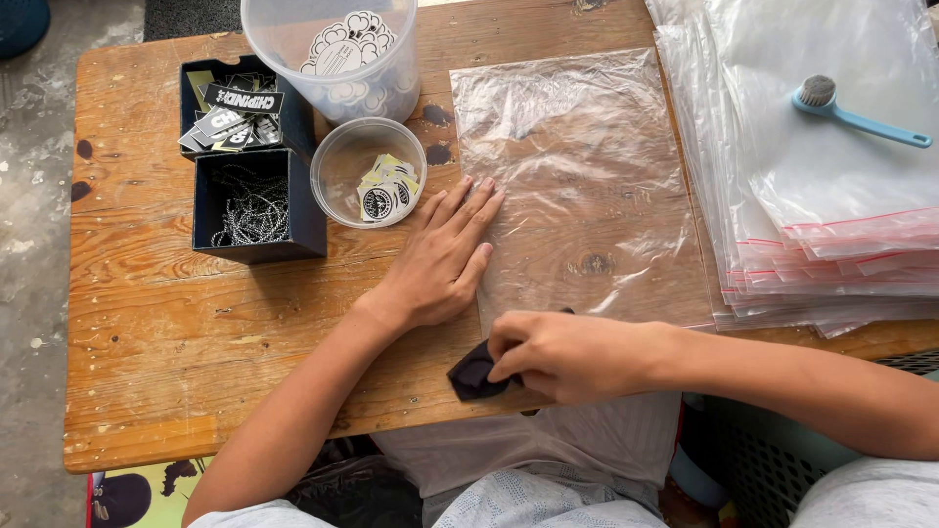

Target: The person removes a black bag from a plastic bag, cleans it with a brush, and wipes it with a cloth. They then attach a keychain to the bag and place it into a new plastic bag.

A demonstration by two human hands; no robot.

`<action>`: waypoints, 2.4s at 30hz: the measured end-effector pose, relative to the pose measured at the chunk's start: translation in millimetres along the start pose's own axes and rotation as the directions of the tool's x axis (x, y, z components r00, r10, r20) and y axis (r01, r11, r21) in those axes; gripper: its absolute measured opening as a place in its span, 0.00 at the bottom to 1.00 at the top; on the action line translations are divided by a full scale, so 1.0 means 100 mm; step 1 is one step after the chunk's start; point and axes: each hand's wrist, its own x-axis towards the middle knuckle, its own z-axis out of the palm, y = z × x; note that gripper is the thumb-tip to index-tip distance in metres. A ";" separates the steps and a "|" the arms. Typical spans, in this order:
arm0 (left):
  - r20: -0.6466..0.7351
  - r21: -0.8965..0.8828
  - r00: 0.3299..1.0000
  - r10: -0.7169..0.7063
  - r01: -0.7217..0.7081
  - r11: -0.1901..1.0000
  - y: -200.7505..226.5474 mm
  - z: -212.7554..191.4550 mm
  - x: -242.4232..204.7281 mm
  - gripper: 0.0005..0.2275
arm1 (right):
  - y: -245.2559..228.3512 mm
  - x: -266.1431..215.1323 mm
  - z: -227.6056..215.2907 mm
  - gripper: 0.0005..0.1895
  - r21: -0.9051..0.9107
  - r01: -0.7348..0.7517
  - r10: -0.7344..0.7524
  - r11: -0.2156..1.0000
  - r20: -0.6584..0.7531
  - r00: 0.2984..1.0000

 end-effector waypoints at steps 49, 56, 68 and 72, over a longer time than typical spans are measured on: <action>0.117 0.235 0.993 0.007 -0.035 0.971 0.23 -0.13 -0.19 0.61 | 0.60 0.01 -0.44 0.17 -0.777 -0.081 -0.146 0.624 -0.218 0.965; 0.131 0.200 0.989 0.064 -0.089 0.976 0.26 -0.21 -0.15 0.56 | 1.51 0.13 -1.35 0.06 -0.753 -0.443 0.029 0.487 -0.493 0.870; 0.136 0.185 0.988 0.075 -0.100 0.978 0.25 -0.17 -0.16 0.55 | 0.85 -0.04 -1.08 0.15 -0.646 -0.530 0.157 0.549 -0.543 0.825; 0.160 0.215 0.986 0.050 -0.084 0.973 0.25 -0.16 -0.16 0.59 | 0.15 -0.03 -0.40 0.26 -0.771 -0.234 -0.134 0.592 -0.380 0.915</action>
